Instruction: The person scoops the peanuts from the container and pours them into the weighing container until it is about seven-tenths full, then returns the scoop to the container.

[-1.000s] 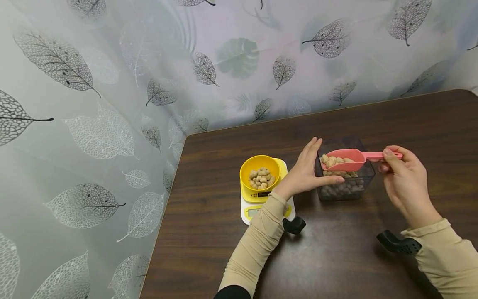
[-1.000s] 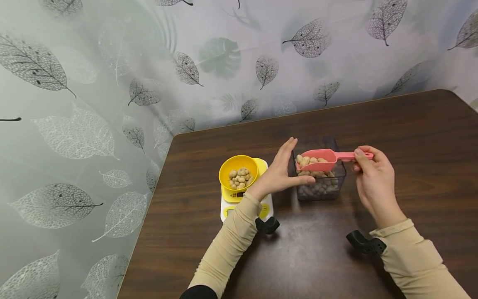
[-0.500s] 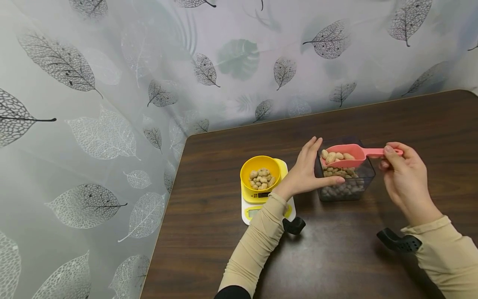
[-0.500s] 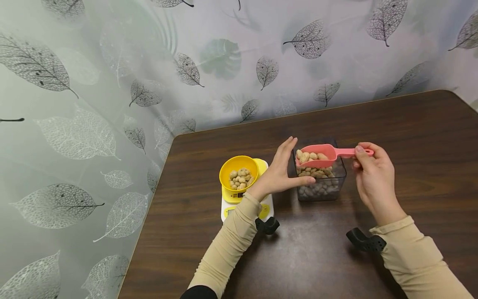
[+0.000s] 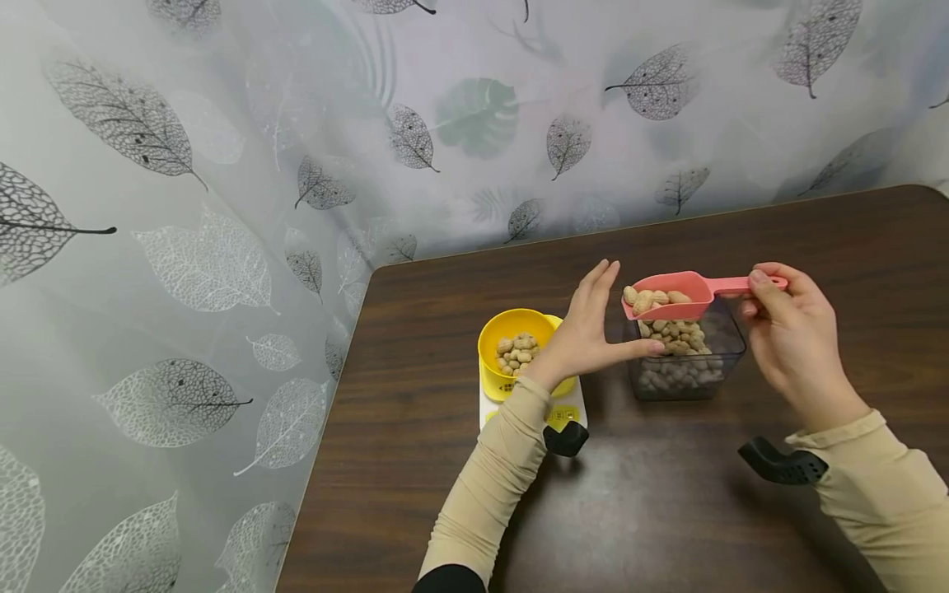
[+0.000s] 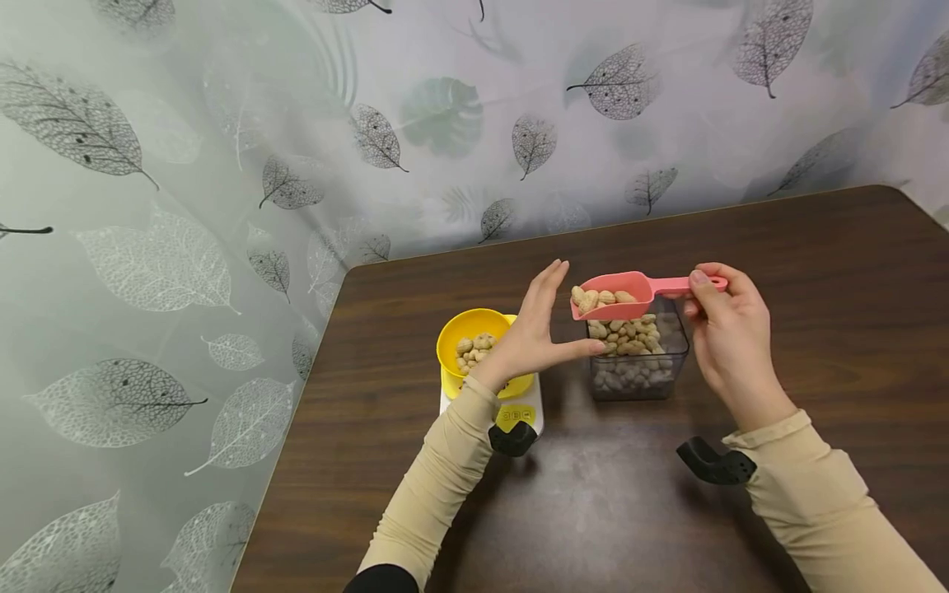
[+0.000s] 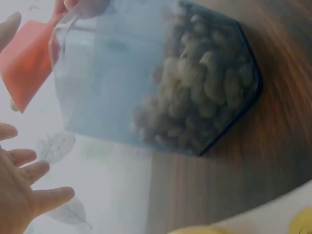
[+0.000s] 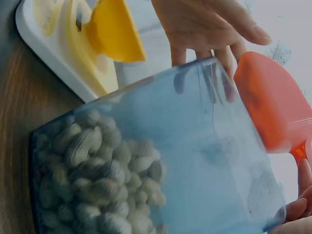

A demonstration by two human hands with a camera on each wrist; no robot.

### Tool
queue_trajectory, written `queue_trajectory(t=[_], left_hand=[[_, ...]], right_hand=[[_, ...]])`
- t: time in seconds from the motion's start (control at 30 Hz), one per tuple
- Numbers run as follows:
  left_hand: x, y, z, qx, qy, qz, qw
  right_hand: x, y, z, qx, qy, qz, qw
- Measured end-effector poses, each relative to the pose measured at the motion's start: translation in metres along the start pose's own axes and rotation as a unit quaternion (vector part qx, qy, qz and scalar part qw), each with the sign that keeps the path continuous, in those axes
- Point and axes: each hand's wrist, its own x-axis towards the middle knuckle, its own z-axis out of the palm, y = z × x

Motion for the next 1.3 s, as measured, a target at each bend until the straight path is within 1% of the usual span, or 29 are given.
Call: queue_trajectory(t=[0.2,0.4,0.5,0.77,0.9,1.03,1.17,1.3], left_hand=[[-0.008,-0.01,-0.013,0.005,0.024,-0.002,0.9997],[-0.019,-0.022,-0.027,-0.001,0.042,-0.019,0.9989],[-0.028,-0.03,-0.034,0.001,0.054,-0.027,0.9982],[-0.056,-0.057,-0.046,0.006,0.097,-0.051,0.9939],[-0.066,-0.068,-0.047,-0.012,0.111,-0.07,0.9912],[-0.074,-0.078,-0.044,-0.025,0.116,-0.089,0.989],[-0.08,-0.087,-0.039,-0.019,0.12,-0.104,0.9871],[-0.084,-0.094,-0.035,-0.012,0.124,-0.116,0.9855]], right_hand=[[0.0,0.004,0.017,-0.013,-0.016,0.007,1.0],[-0.002,0.015,0.038,-0.033,-0.036,0.019,0.999],[-0.003,0.023,0.047,-0.041,-0.046,0.026,0.998],[-0.008,0.046,0.066,-0.11,-0.066,0.038,0.991],[-0.012,0.056,0.072,-0.146,-0.071,0.055,0.985],[-0.014,0.063,0.074,-0.171,-0.071,0.069,0.98],[-0.013,0.068,0.075,-0.193,-0.072,0.075,0.976],[-0.011,0.07,0.076,-0.232,-0.077,0.076,0.967]])
